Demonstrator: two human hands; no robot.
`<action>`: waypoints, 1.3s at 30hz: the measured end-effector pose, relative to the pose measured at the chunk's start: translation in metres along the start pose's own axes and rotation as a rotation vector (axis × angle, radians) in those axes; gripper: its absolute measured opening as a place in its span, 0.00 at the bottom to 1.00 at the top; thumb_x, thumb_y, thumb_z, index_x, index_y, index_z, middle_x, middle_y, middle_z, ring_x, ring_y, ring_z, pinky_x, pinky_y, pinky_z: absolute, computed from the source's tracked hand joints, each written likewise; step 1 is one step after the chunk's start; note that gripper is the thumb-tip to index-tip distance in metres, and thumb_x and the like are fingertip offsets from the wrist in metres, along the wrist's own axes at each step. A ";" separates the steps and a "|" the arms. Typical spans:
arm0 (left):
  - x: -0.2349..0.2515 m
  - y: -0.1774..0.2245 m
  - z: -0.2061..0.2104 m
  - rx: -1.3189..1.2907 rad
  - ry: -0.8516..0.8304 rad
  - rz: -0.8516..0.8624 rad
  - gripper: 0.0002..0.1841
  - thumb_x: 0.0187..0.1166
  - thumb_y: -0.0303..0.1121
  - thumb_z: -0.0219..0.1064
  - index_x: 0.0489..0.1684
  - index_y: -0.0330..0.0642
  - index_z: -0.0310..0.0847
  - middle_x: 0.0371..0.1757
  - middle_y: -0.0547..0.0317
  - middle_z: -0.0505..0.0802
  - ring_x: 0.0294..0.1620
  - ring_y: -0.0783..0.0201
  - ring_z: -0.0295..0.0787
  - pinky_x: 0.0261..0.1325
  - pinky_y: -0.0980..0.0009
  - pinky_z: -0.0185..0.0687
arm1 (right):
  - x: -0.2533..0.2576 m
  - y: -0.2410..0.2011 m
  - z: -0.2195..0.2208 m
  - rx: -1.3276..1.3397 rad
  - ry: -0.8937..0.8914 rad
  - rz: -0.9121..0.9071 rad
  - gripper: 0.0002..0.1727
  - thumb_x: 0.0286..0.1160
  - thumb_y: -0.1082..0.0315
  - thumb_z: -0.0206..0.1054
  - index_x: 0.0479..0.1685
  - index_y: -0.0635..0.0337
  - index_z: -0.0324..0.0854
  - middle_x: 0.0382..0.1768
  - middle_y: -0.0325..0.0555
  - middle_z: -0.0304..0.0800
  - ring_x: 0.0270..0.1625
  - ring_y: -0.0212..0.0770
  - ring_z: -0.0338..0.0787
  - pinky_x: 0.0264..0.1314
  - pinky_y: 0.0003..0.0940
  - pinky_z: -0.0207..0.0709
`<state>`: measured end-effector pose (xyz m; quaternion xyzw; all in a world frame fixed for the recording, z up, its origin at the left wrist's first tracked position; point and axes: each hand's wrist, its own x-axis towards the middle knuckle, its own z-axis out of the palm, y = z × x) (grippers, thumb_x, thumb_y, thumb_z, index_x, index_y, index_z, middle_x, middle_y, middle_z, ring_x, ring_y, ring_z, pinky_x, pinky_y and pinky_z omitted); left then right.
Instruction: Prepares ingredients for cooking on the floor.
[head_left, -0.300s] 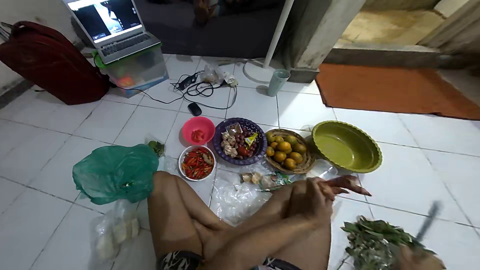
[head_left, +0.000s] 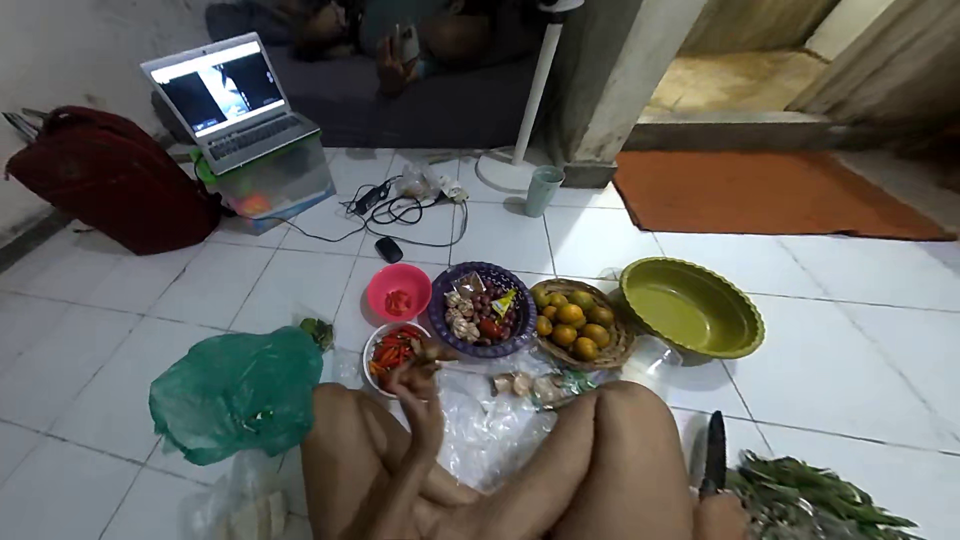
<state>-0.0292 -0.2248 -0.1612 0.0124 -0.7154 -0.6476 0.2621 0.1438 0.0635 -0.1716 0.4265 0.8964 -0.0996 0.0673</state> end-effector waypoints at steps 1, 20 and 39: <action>0.012 -0.009 -0.026 0.109 0.063 0.021 0.30 0.75 0.22 0.65 0.70 0.10 0.55 0.56 0.32 0.83 0.54 0.69 0.84 0.59 0.77 0.81 | 0.026 0.029 0.036 0.111 0.084 -0.010 0.28 0.89 0.67 0.50 0.74 0.89 0.65 0.69 0.91 0.72 0.68 0.83 0.81 0.67 0.72 0.76; 0.019 -0.076 -0.112 0.410 0.150 0.100 0.27 0.70 0.22 0.64 0.66 0.12 0.63 0.57 0.24 0.83 0.59 0.49 0.84 0.69 0.62 0.77 | -0.003 -0.347 0.055 0.150 -0.443 -0.978 0.26 0.80 0.61 0.70 0.70 0.72 0.81 0.73 0.73 0.79 0.81 0.72 0.71 0.83 0.69 0.58; 0.024 -0.075 -0.099 0.379 0.158 0.066 0.26 0.76 0.25 0.63 0.66 0.11 0.61 0.59 0.23 0.82 0.60 0.54 0.82 0.69 0.67 0.75 | 0.013 -0.324 -0.030 2.058 -0.978 0.142 0.11 0.95 0.64 0.46 0.60 0.59 0.70 0.43 0.43 0.85 0.43 0.32 0.91 0.52 0.24 0.87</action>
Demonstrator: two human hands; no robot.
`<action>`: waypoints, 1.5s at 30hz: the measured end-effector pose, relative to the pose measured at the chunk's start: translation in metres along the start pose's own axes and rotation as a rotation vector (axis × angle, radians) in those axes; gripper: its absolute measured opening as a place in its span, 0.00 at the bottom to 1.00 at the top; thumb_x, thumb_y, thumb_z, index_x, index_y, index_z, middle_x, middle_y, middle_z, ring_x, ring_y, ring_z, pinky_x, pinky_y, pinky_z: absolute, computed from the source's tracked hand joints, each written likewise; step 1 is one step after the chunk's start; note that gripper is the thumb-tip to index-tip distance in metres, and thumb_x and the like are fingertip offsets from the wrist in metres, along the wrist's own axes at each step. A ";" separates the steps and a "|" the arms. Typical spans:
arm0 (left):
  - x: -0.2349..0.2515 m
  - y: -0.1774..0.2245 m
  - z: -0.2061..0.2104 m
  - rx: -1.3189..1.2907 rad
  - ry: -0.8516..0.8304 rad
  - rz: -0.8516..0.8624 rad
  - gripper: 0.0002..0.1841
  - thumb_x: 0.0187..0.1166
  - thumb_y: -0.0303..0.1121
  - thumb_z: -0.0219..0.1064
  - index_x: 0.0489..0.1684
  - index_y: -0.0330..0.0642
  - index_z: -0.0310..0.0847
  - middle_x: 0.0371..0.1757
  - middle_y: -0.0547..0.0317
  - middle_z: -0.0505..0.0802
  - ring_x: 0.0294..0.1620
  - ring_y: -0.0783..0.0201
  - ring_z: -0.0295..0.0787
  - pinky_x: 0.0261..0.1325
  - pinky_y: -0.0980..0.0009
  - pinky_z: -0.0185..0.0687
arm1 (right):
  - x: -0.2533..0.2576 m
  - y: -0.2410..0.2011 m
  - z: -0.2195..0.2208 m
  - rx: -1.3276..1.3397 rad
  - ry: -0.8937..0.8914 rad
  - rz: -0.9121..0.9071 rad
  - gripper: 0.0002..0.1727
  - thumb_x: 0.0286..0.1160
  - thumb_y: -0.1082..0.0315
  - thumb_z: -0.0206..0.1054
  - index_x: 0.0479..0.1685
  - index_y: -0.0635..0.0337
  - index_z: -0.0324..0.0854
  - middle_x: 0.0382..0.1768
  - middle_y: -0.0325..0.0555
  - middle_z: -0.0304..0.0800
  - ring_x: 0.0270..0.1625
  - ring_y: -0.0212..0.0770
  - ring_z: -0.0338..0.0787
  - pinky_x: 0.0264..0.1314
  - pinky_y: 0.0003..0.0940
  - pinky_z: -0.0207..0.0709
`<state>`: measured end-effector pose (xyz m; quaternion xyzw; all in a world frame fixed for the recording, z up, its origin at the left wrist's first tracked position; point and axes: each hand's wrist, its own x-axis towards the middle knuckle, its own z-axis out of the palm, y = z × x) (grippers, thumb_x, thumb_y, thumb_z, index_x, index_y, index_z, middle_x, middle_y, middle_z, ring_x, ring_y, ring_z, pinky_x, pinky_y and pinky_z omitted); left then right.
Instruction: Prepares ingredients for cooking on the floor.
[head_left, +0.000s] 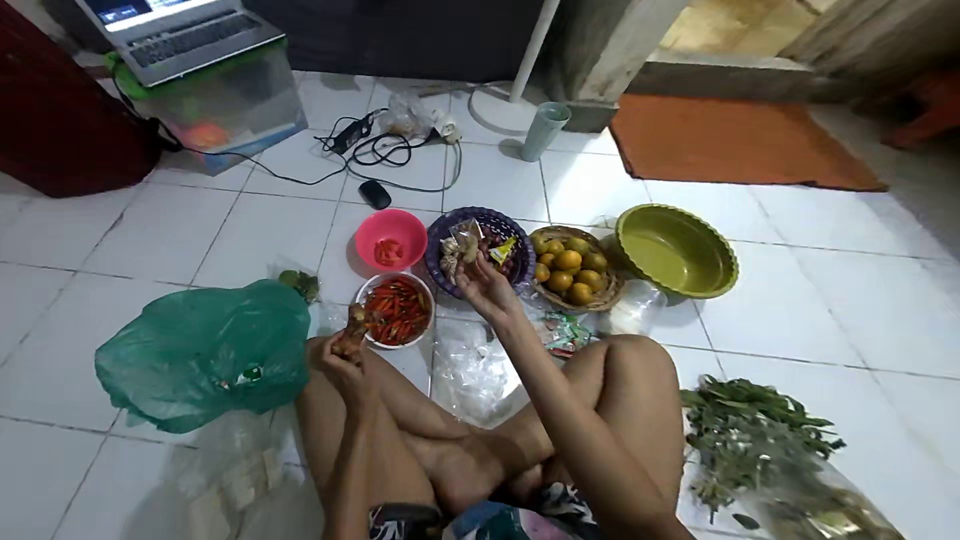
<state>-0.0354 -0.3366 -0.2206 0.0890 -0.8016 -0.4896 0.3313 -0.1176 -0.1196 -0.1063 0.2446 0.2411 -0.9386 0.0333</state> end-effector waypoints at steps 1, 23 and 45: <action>0.001 0.004 -0.001 -0.005 -0.004 -0.028 0.26 0.75 0.24 0.63 0.67 0.11 0.61 0.59 0.23 0.81 0.60 0.53 0.81 0.69 0.67 0.75 | -0.001 -0.005 0.000 0.034 -0.011 -0.001 0.11 0.95 0.64 0.47 0.61 0.59 0.70 0.45 0.44 0.85 0.45 0.33 0.91 0.53 0.24 0.87; -0.001 -0.004 -0.001 0.045 0.003 0.020 0.27 0.72 0.24 0.64 0.67 0.14 0.63 0.58 0.23 0.82 0.59 0.47 0.82 0.68 0.61 0.76 | 0.022 0.032 -0.031 -0.372 0.247 0.133 0.12 0.88 0.71 0.59 0.61 0.68 0.74 0.43 0.47 0.82 0.39 0.34 0.85 0.46 0.26 0.82; -0.001 0.000 -0.002 0.045 0.013 -0.011 0.28 0.70 0.24 0.67 0.68 0.15 0.64 0.59 0.23 0.82 0.59 0.48 0.82 0.68 0.60 0.77 | 0.020 0.020 -0.049 -0.287 0.307 0.151 0.17 0.89 0.68 0.58 0.69 0.67 0.70 0.52 0.51 0.80 0.45 0.35 0.85 0.49 0.25 0.81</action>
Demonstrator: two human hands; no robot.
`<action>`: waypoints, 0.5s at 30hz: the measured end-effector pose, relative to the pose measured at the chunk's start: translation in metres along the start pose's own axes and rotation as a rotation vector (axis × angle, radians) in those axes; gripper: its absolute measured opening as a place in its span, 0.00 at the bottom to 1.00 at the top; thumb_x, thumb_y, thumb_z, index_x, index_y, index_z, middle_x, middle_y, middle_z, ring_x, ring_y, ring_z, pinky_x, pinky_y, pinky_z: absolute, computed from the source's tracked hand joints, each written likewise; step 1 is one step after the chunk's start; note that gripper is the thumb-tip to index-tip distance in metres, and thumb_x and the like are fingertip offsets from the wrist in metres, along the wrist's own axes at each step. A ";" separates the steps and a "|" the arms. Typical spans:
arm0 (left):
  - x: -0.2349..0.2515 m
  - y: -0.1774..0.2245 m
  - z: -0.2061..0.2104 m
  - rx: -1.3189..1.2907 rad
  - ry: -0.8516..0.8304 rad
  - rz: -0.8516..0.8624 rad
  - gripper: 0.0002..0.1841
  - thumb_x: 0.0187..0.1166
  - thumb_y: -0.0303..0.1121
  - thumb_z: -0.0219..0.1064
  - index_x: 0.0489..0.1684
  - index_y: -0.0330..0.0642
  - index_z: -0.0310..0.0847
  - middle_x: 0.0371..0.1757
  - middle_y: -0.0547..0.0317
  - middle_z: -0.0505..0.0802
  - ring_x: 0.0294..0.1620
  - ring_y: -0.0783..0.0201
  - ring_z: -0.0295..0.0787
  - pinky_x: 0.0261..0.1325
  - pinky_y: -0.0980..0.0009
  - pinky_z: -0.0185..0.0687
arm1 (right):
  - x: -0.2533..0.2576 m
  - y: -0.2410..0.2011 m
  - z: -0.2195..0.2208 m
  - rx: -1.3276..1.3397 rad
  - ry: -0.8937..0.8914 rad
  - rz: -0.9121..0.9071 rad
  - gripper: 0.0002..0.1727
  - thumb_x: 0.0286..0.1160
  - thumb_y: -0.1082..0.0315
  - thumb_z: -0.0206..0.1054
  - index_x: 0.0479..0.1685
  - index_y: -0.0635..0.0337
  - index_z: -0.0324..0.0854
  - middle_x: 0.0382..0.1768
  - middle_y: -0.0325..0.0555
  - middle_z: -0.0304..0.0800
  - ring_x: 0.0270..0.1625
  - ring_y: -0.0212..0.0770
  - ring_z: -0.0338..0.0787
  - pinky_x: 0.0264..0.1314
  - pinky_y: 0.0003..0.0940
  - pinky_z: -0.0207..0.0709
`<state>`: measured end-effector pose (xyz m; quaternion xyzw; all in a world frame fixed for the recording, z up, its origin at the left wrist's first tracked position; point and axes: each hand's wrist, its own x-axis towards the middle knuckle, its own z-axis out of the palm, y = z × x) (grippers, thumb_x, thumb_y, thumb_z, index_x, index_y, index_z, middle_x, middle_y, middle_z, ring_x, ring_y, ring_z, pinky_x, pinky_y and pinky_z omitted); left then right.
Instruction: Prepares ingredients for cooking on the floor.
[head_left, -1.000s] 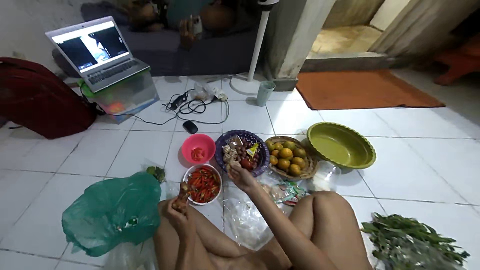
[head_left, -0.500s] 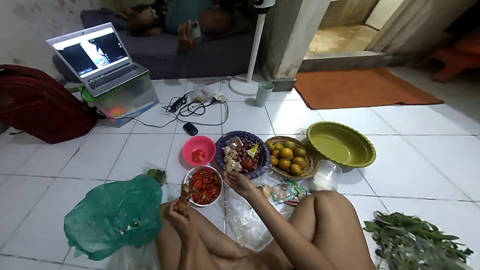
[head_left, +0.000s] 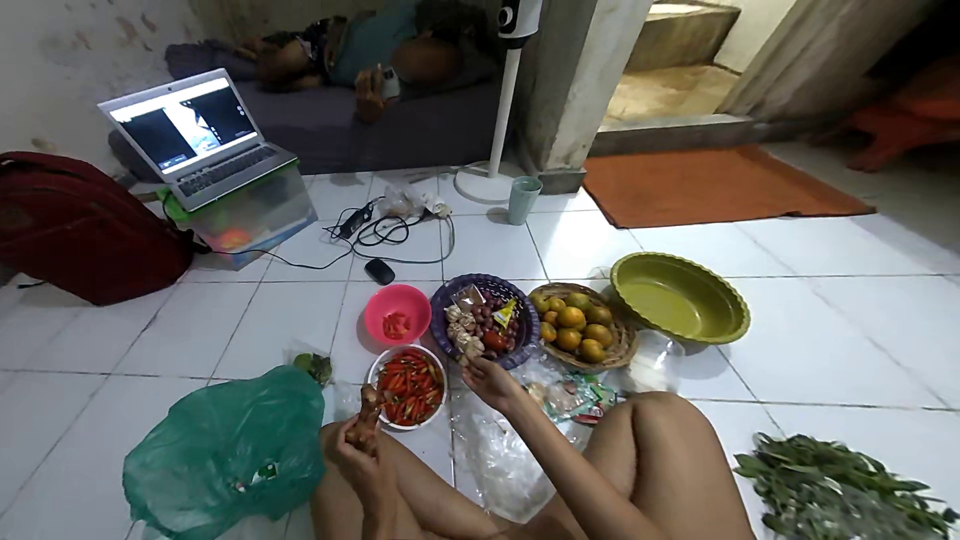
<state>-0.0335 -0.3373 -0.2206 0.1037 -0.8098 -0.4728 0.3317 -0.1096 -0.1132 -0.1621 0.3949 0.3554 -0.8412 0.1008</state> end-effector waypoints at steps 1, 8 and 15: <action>-0.001 -0.001 0.000 -0.003 0.000 -0.003 0.28 0.70 0.24 0.67 0.68 0.15 0.64 0.59 0.24 0.82 0.59 0.48 0.82 0.68 0.61 0.77 | -0.001 0.001 -0.001 0.005 -0.002 0.004 0.17 0.89 0.67 0.58 0.69 0.67 0.70 0.52 0.50 0.80 0.45 0.35 0.85 0.49 0.25 0.81; 0.000 -0.002 -0.001 0.001 0.015 0.043 0.28 0.72 0.29 0.67 0.65 0.15 0.65 0.55 0.28 0.84 0.57 0.53 0.83 0.66 0.65 0.77 | -0.003 0.008 -0.001 -0.009 0.005 0.023 0.14 0.90 0.68 0.58 0.65 0.66 0.72 0.47 0.48 0.81 0.40 0.33 0.84 0.45 0.24 0.81; -0.002 -0.001 -0.006 0.005 -0.013 0.009 0.29 0.72 0.28 0.68 0.66 0.13 0.65 0.55 0.24 0.84 0.58 0.46 0.83 0.68 0.58 0.77 | -0.010 0.005 0.001 0.052 -0.123 -0.092 0.25 0.97 0.57 0.40 0.82 0.63 0.60 0.69 0.56 0.79 0.61 0.42 0.87 0.61 0.36 0.80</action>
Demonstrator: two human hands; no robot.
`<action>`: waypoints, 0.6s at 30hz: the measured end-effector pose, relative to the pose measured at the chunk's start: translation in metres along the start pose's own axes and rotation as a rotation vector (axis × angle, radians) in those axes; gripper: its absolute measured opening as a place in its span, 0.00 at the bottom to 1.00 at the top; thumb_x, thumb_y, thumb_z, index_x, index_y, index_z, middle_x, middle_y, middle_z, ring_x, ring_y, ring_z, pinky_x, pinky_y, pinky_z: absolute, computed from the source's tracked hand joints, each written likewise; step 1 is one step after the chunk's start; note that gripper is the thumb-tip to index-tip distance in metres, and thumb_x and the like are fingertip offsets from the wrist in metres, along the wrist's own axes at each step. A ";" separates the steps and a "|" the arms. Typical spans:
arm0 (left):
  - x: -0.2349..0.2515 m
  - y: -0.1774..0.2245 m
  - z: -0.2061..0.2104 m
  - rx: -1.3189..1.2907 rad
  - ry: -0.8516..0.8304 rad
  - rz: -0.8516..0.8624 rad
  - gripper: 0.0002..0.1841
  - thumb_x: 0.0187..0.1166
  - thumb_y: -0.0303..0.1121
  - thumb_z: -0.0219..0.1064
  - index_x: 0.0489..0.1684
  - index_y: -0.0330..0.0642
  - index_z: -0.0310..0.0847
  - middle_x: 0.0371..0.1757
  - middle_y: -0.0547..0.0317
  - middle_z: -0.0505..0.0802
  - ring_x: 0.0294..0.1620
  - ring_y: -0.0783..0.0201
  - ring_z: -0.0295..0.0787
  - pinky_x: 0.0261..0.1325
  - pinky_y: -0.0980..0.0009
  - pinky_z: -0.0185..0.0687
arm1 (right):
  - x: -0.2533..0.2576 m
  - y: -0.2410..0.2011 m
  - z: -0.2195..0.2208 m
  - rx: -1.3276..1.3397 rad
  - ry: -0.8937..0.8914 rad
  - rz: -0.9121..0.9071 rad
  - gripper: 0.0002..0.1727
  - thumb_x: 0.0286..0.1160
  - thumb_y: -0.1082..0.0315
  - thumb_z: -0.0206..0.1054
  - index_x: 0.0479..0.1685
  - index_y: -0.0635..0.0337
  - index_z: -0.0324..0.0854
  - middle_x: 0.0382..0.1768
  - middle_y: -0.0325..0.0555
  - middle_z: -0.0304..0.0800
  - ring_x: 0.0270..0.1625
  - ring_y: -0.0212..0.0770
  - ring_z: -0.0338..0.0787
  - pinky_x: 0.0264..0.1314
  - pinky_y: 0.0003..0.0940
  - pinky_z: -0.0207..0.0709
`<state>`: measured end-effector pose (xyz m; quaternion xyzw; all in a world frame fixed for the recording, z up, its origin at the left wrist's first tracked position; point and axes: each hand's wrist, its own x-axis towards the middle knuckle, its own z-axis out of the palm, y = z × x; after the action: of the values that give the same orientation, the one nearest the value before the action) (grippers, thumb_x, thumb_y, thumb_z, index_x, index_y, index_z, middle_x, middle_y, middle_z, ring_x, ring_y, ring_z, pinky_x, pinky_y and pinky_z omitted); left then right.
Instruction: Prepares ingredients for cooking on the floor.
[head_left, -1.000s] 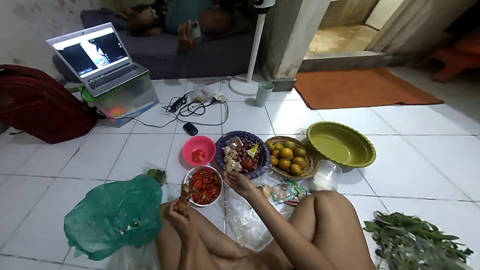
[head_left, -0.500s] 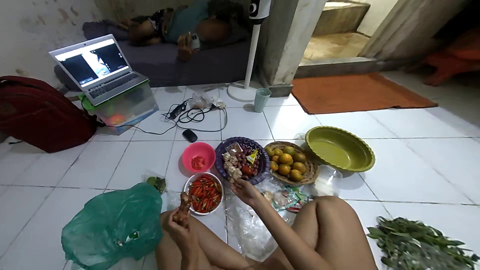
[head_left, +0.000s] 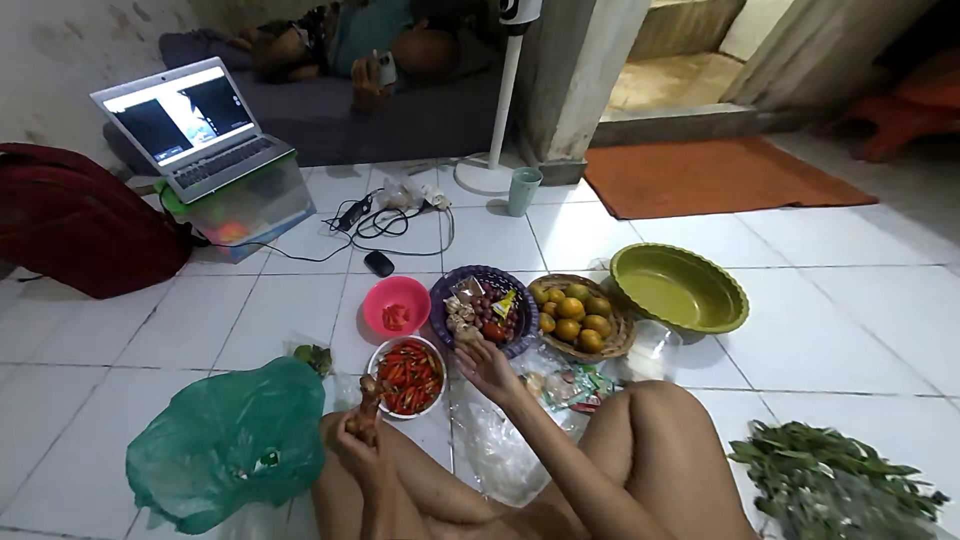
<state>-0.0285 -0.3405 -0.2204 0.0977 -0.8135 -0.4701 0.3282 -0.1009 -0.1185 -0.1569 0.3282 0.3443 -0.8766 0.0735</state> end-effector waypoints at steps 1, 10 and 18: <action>0.000 0.001 -0.001 -0.003 -0.014 -0.017 0.29 0.72 0.27 0.69 0.67 0.13 0.64 0.55 0.24 0.84 0.58 0.45 0.83 0.68 0.56 0.77 | -0.002 0.001 -0.001 -0.006 -0.059 -0.015 0.28 0.97 0.55 0.36 0.84 0.63 0.59 0.71 0.57 0.80 0.63 0.44 0.87 0.63 0.40 0.80; -0.011 -0.001 -0.006 -0.022 -0.323 0.204 0.31 0.75 0.37 0.65 0.68 0.15 0.65 0.54 0.31 0.87 0.56 0.51 0.86 0.67 0.60 0.79 | -0.021 0.030 -0.002 -0.634 -0.378 -0.093 0.25 0.95 0.61 0.45 0.81 0.69 0.67 0.67 0.56 0.84 0.58 0.39 0.88 0.61 0.36 0.82; -0.015 0.012 -0.002 0.039 -0.438 0.357 0.25 0.71 0.31 0.66 0.61 0.19 0.71 0.52 0.31 0.89 0.53 0.46 0.90 0.64 0.58 0.81 | -0.035 0.025 0.005 -0.948 -0.556 -0.162 0.19 0.91 0.63 0.55 0.64 0.72 0.78 0.48 0.48 0.85 0.37 0.30 0.85 0.42 0.28 0.83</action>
<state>-0.0134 -0.3285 -0.2163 -0.1447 -0.8781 -0.3993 0.2202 -0.0676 -0.1444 -0.1459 -0.0121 0.6929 -0.6820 0.2337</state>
